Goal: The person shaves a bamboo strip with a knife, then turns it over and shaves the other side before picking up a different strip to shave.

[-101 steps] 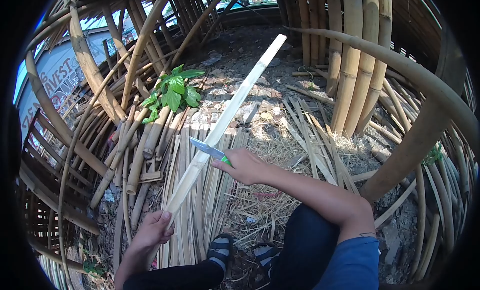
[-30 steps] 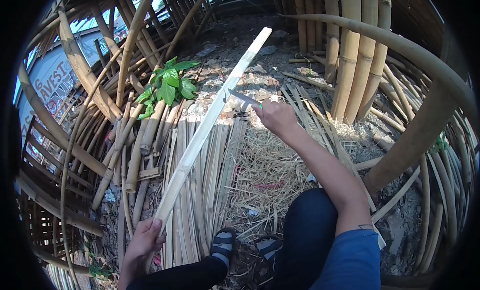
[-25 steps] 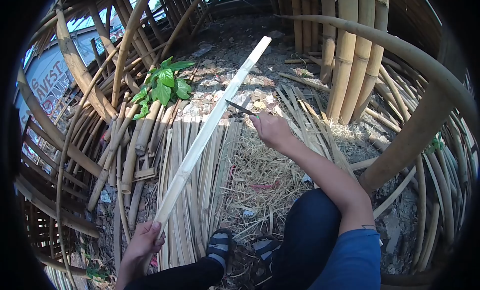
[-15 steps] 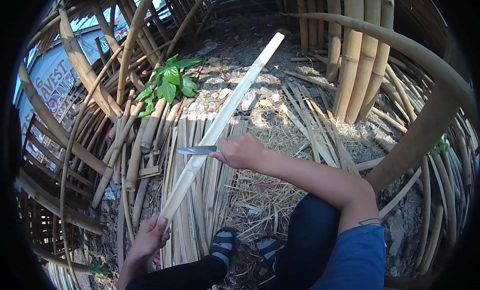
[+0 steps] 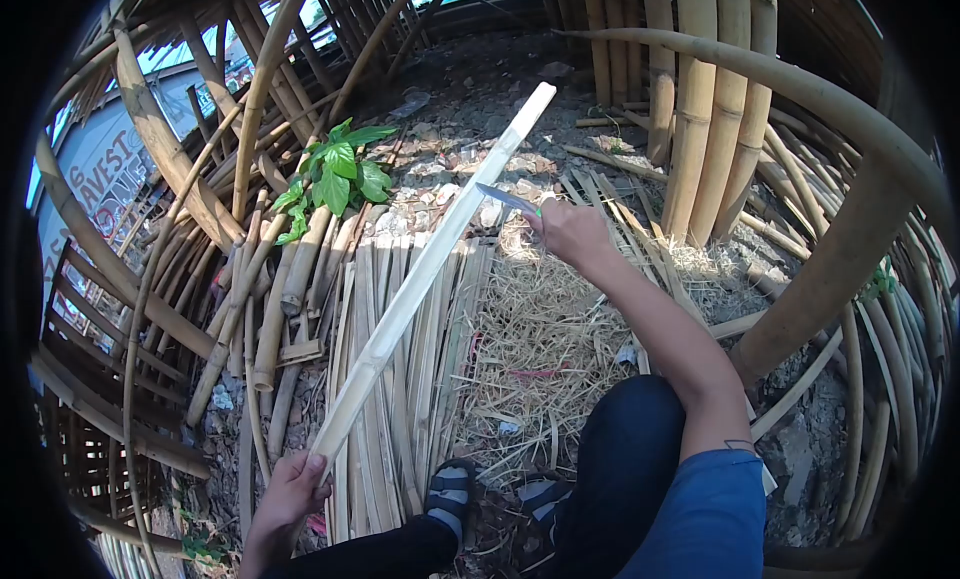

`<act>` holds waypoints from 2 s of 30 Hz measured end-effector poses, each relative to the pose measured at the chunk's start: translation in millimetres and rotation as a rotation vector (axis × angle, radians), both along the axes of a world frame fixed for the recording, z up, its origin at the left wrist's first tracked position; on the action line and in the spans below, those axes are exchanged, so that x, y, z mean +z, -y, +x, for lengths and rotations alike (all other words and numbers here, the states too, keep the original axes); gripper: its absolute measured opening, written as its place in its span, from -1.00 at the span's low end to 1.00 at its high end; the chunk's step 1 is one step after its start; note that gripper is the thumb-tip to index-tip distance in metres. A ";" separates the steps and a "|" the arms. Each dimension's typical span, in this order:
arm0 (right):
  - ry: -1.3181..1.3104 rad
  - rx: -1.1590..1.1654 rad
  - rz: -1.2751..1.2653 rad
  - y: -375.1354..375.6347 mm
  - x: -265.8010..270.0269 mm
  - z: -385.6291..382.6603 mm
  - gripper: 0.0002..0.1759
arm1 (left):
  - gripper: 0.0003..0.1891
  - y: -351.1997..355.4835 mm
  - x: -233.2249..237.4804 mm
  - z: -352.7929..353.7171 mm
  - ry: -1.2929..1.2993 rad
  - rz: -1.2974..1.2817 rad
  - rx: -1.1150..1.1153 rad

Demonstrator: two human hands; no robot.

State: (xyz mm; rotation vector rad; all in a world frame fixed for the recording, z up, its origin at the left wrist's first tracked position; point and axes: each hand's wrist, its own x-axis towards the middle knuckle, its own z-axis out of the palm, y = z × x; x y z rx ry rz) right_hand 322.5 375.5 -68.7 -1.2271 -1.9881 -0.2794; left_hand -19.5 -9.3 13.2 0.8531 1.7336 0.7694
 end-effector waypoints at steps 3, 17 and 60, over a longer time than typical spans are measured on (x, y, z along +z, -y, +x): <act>0.076 0.015 -0.029 11.3 -14.0 23.1 -0.43 | -0.66 0.9 -17.4 -2.7 0.101 -0.051 0.001; 0.155 0.640 0.248 88.2 24.6 -78.3 -0.47 | -0.54 -20.9 1.4 8.9 0.134 -0.044 -0.047; -0.171 0.229 -0.035 16.0 9.4 -35.0 -0.39 | -0.42 -21.7 -25.0 -15.5 0.623 -0.177 -0.082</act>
